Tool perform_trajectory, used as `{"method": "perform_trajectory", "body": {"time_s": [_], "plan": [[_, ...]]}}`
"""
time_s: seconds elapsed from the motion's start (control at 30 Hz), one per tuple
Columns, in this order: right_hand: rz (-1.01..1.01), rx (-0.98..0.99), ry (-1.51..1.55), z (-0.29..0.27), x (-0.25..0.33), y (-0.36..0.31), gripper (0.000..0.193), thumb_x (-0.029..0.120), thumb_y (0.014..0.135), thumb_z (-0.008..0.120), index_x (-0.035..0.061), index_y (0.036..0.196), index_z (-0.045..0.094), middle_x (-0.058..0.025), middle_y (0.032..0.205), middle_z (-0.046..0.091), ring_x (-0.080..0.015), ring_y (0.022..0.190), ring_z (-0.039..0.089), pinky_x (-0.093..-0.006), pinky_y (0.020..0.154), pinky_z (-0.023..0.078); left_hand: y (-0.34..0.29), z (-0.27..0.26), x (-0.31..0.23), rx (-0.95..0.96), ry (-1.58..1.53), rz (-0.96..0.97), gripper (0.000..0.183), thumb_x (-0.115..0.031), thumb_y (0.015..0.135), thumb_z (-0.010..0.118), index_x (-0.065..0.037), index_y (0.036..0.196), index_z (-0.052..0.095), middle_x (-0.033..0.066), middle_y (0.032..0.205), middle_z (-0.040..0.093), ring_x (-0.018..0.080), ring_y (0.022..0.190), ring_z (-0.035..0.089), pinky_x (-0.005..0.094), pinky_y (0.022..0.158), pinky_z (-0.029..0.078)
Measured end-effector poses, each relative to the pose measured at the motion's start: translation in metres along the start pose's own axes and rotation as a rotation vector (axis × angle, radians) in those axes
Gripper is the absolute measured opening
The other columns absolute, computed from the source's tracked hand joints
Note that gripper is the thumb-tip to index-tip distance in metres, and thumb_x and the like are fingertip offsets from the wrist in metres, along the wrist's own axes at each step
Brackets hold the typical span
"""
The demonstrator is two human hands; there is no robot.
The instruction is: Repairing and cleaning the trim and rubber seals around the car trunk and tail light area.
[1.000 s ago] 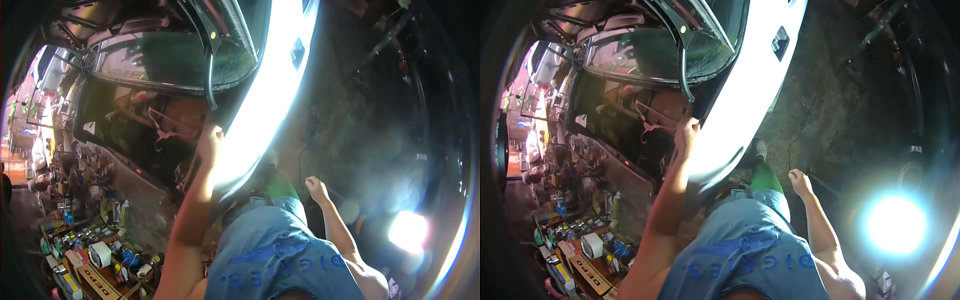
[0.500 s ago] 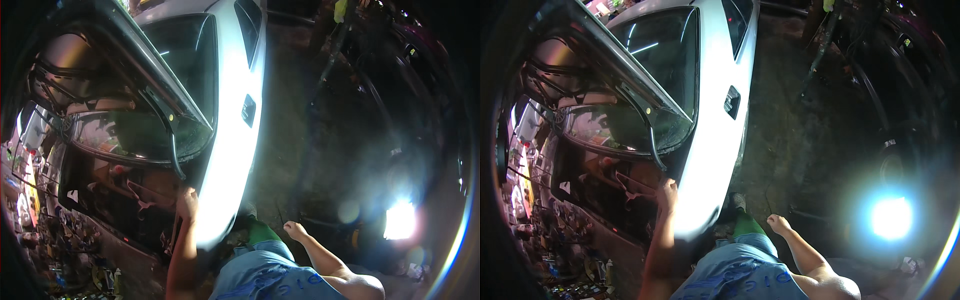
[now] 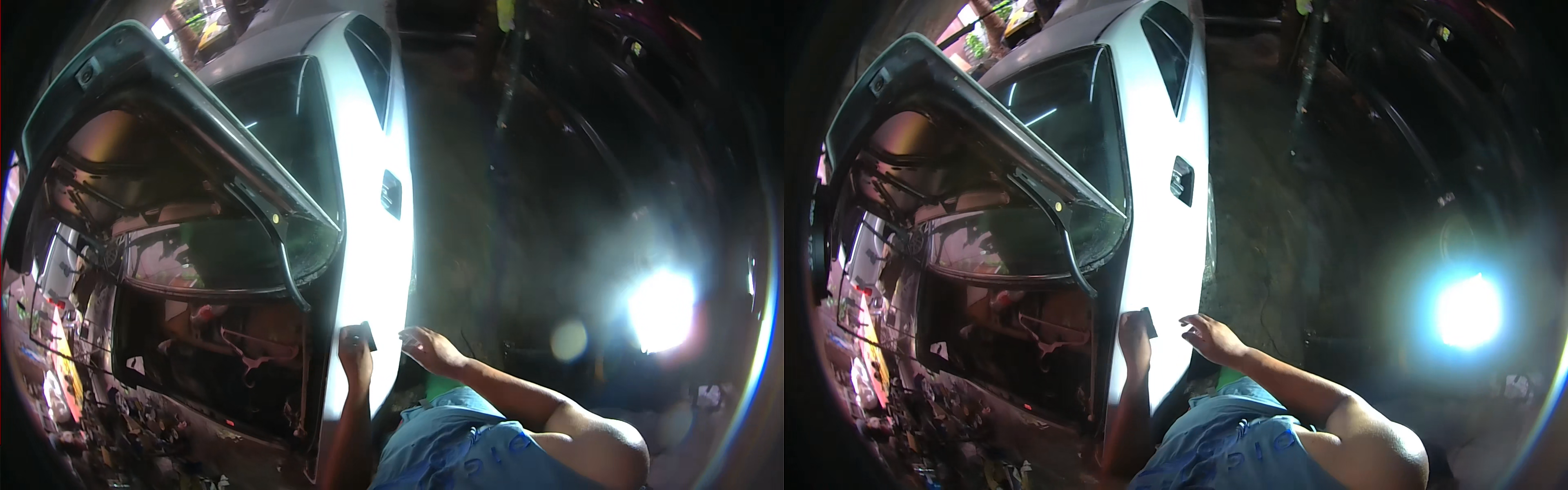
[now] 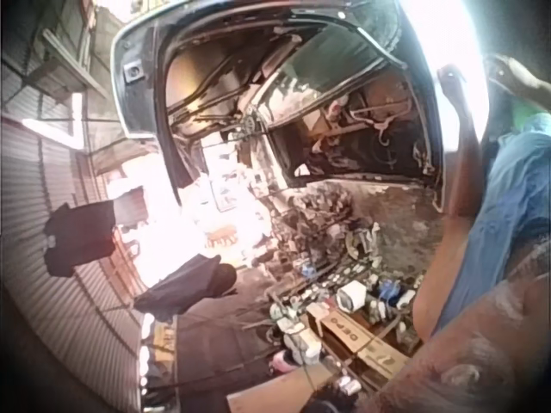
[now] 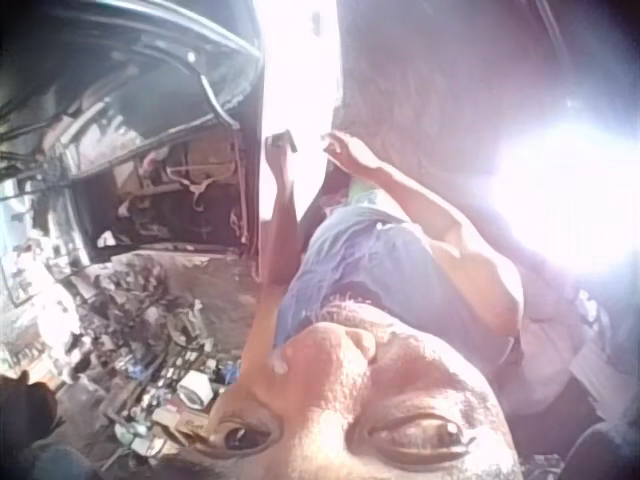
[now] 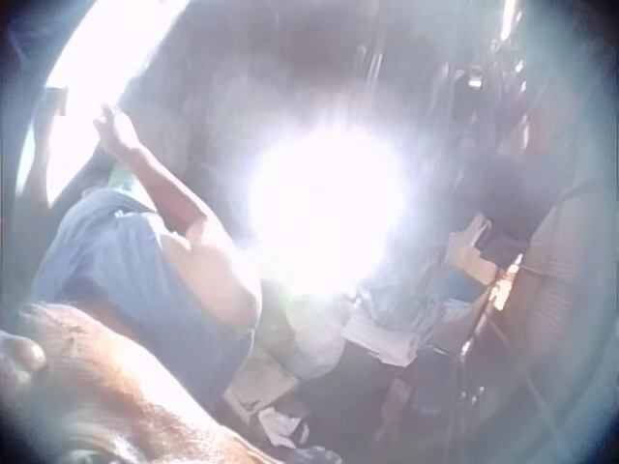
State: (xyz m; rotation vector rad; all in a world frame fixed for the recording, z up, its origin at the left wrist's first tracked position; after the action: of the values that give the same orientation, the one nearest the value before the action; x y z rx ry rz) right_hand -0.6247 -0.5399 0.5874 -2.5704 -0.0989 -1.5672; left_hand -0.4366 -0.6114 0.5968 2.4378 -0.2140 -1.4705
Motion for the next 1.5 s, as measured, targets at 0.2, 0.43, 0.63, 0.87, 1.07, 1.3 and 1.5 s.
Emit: {"method": "perform_trajectory", "body": {"time_s": [0.2,0.43,0.63,0.87,1.07,1.3,1.5], "plan": [[-0.087,0.001,-0.234,0.009,0.035,-0.006,0.036,0.028,0.096,0.060,0.0046,0.122,0.057,-0.0152,0.114,0.064,-0.0294,0.101,0.067,-0.0411,0.086,0.054,-0.069,0.024,-0.017,0.191,-0.634,-0.622,0.031,-0.031,0.099,0.055,-0.002,0.110,0.056,0.0066,0.095,0.063,0.0127,0.082,0.059,0.0269,0.066,0.045],[-0.099,0.106,0.034,0.010,0.021,-0.001,0.028,0.022,0.094,0.059,0.0044,0.116,0.060,-0.0166,0.107,0.068,-0.0329,0.097,0.069,-0.0422,0.084,0.054,-0.078,0.013,-0.020,0.131,-0.540,-0.653,0.030,-0.026,0.094,0.064,-0.006,0.114,0.056,0.0057,0.103,0.064,0.0141,0.093,0.061,0.0302,0.071,0.047],[-0.117,0.043,0.065,-0.025,0.003,0.018,0.026,0.009,0.094,0.051,0.0042,0.117,0.062,-0.0181,0.090,0.070,-0.0288,0.084,0.070,-0.0401,0.076,0.056,-0.067,0.035,-0.025,0.107,-0.509,-0.728,0.039,-0.030,0.088,0.067,-0.007,0.119,0.058,0.0077,0.109,0.063,0.0186,0.100,0.060,0.0340,0.076,0.047],[0.358,0.112,0.853,-0.093,-0.042,0.021,0.029,0.012,0.095,0.059,0.0011,0.123,0.057,-0.0104,0.099,0.066,-0.0172,0.083,0.069,-0.0302,0.070,0.060,-0.043,0.102,-0.070,0.171,-0.593,-0.681,0.041,-0.011,0.087,0.067,0.000,0.125,0.054,0.0102,0.101,0.061,0.0160,0.089,0.060,0.0299,0.071,0.049],[0.451,0.241,0.889,-0.154,-0.065,0.024,0.030,0.021,0.095,0.065,0.0013,0.116,0.058,-0.0071,0.095,0.066,-0.0150,0.083,0.067,-0.0309,0.075,0.059,-0.034,0.153,-0.090,0.127,-0.609,-0.647,0.036,-0.009,0.088,0.067,-0.004,0.121,0.052,0.0100,0.097,0.060,0.0146,0.084,0.059,0.0299,0.073,0.050],[0.224,0.178,0.527,-0.182,-0.094,0.048,0.021,0.018,0.091,0.068,0.0022,0.103,0.064,-0.0045,0.086,0.065,-0.0177,0.084,0.066,-0.0303,0.077,0.055,-0.030,0.191,-0.093,0.139,-0.131,-0.461,0.027,-0.019,0.091,0.070,-0.003,0.110,0.058,0.0084,0.093,0.065,0.0130,0.079,0.061,0.0286,0.063,0.050],[-0.016,0.306,0.426,-0.174,-0.104,0.058,0.013,0.003,0.087,0.069,0.0030,0.099,0.063,-0.0114,0.127,0.056,-0.0160,0.113,0.057,-0.0329,0.093,0.049,-0.038,0.208,-0.068,0.097,-0.529,-0.770,0.030,-0.024,0.090,0.072,-0.001,0.104,0.060,0.0080,0.087,0.067,0.0116,0.076,0.064,0.0247,0.063,0.052]]}}
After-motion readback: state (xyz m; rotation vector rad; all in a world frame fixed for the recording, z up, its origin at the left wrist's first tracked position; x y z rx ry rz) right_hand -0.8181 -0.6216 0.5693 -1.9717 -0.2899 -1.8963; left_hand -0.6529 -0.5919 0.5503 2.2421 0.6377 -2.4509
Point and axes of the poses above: each hand's wrist, its own y-axis towards the middle knuckle, its own z-axis out of the palm, x = y × z, the point moved 4 cm from there along y, towards the middle knuckle
